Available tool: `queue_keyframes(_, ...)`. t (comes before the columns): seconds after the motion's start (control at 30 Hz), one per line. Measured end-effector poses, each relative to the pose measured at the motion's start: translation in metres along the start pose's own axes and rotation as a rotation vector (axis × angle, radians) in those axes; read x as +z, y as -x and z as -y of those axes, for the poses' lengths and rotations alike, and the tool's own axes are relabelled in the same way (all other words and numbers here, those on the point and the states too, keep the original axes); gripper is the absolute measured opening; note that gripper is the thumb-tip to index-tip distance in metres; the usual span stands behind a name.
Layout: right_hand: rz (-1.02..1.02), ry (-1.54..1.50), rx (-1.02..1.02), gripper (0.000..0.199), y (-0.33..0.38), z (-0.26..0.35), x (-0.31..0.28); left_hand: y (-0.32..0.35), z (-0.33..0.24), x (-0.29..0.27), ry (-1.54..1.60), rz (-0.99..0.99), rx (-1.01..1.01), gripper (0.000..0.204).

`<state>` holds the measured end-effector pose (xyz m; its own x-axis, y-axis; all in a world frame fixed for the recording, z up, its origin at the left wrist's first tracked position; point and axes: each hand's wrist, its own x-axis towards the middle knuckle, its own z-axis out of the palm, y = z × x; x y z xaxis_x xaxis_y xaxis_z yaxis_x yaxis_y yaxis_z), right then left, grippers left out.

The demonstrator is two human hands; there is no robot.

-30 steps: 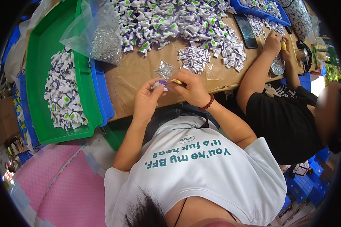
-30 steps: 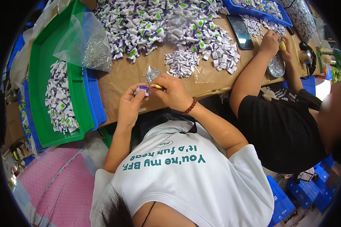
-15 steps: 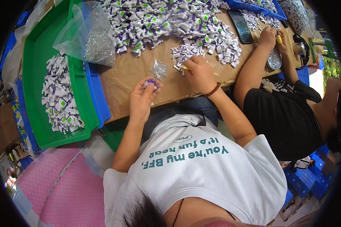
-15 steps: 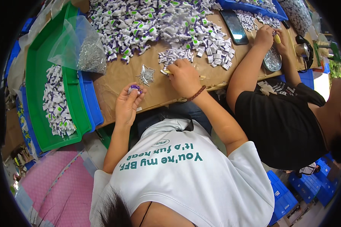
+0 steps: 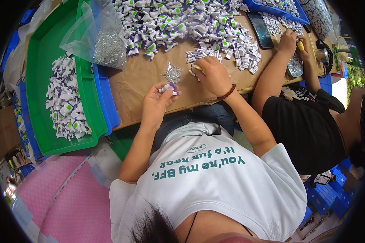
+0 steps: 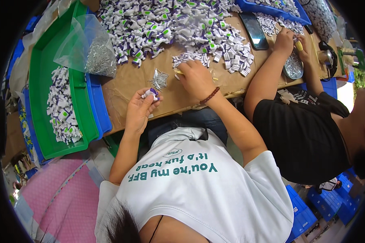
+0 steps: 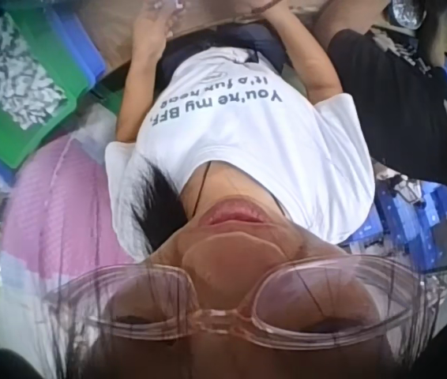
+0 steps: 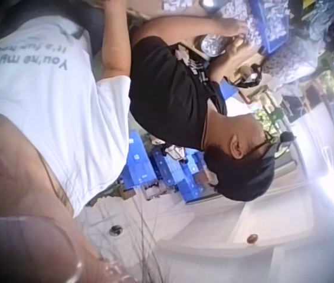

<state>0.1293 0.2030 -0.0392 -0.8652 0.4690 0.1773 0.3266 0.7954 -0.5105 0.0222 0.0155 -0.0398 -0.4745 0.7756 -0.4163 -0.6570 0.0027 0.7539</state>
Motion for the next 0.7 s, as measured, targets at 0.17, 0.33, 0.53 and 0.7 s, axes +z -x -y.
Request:
queue_keyframes(0.17, 0.164, -0.589, 0.137, 0.014, 0.006, 0.021, -0.015, -0.003, -0.006, 0.007, 0.104, 0.017, -0.063, 0.022)
queue_keyframes(0.33, 0.182, -0.908, 0.169, 0.017, 0.013, 0.029, -0.01, -0.003, -0.006, 0.008, 0.087, 0.047, -0.072, 0.023)
queue_keyframes(0.53, 0.235, -0.911, 0.214, 0.015, 0.013, 0.03, -0.011, -0.002, -0.007, 0.008, 0.05, 0.053, -0.078, 0.023)
queue_keyframes(0.7, 0.244, -0.925, 0.212, 0.014, 0.014, 0.032, -0.013, -0.002, -0.006, 0.008, 0.053, 0.047, -0.101, 0.022)
